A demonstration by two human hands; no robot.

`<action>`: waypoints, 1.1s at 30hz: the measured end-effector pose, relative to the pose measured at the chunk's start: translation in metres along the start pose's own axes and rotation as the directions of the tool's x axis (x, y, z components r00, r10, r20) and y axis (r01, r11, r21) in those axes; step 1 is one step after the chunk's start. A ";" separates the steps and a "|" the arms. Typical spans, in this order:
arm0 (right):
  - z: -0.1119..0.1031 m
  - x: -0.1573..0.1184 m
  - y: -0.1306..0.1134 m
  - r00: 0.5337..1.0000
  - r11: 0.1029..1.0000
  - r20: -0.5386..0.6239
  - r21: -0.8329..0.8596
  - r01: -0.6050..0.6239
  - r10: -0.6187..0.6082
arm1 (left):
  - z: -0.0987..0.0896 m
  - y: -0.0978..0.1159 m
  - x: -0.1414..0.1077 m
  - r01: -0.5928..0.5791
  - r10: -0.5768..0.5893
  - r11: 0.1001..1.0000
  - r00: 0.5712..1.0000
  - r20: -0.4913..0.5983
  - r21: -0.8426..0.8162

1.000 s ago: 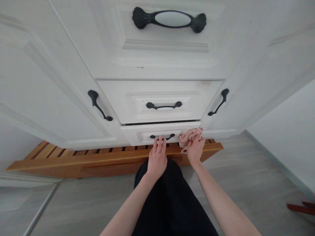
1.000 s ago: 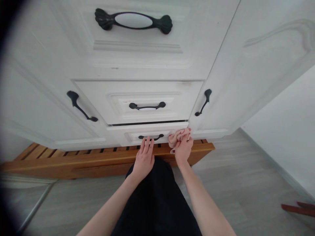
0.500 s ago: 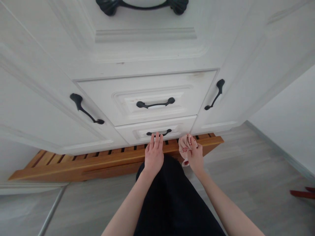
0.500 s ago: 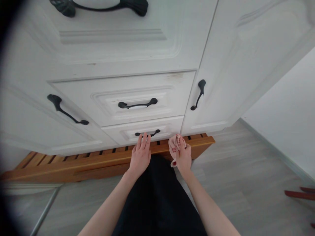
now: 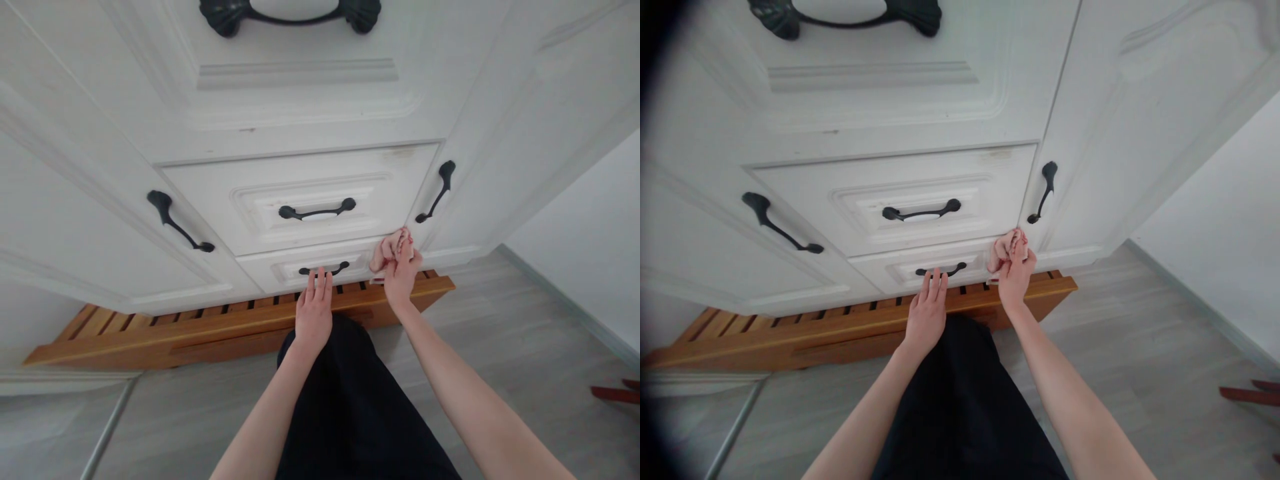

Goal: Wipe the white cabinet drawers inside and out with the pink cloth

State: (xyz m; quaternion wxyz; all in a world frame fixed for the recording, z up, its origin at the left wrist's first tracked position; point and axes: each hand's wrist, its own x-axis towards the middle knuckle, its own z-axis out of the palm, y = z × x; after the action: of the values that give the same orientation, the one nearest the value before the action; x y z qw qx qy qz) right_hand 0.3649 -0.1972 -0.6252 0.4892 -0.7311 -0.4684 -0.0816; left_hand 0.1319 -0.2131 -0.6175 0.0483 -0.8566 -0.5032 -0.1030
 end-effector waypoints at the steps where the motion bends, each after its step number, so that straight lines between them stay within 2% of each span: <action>1: 0.005 -0.001 0.001 1.000 1.000 0.013 -0.021 -0.008 0.009 | 0.001 0.000 0.000 -0.002 0.002 1.000 1.000 -0.002 0.001; 6: 0.018 -0.036 0.021 0.982 0.984 0.151 -0.155 -0.087 0.111 | 0.008 0.000 -0.001 0.004 -0.005 1.000 1.000 -0.022 -0.010; 10: 0.008 -0.059 0.022 0.975 0.989 0.194 -0.120 -0.087 0.109 | 0.003 -0.004 0.003 -0.005 0.004 0.998 1.000 -0.011 -0.059; 14: -0.007 -0.041 -0.012 0.999 1.000 0.038 0.005 0.003 -0.004 | 0.003 -0.006 -0.011 0.049 -0.063 0.974 0.996 -0.059 -0.220; 16: -0.005 -0.024 -0.034 0.999 1.000 -0.053 0.030 -0.008 0.009 | 0.016 -0.005 -0.034 0.103 -0.148 0.927 0.984 -0.101 -0.360; 18: 0.007 -0.012 -0.056 0.993 0.998 -0.105 0.037 -0.056 0.060 | 0.036 -0.001 -0.064 0.128 -0.201 0.834 0.976 -0.080 -0.536; 20: 0.026 -0.014 -0.080 0.994 0.998 -0.090 0.037 -0.057 0.060 | 0.056 0.004 -0.094 0.196 -0.270 0.722 0.963 -0.010 -0.664; 23: 0.056 -0.037 -0.121 0.991 0.994 0.082 -0.002 0.107 -0.107 | 0.073 0.010 -0.121 0.244 -0.291 0.619 0.954 0.070 -0.747; 26: 0.079 -0.067 -0.160 0.940 0.962 0.231 -0.056 0.269 -0.249 | 0.073 0.011 -0.124 0.219 -0.252 0.603 0.964 0.078 -0.767; 28: 0.091 -0.080 -0.181 0.898 0.926 0.279 -0.066 0.371 -0.340 | 0.071 0.010 -0.120 0.235 -0.247 0.641 0.964 0.094 -0.731; 33: 0.115 -0.091 -0.218 0.699 0.777 0.430 0.009 0.629 -0.571 | 0.076 0.011 -0.113 0.297 -0.223 0.770 0.955 0.197 -0.565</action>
State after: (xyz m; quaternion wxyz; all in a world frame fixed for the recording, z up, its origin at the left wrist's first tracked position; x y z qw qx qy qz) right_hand 0.1097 -0.1427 -0.5972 0.2742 -0.5702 -0.7659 -0.1142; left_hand 0.0981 -0.3009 -0.7168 -0.2637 -0.7557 -0.5621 -0.2083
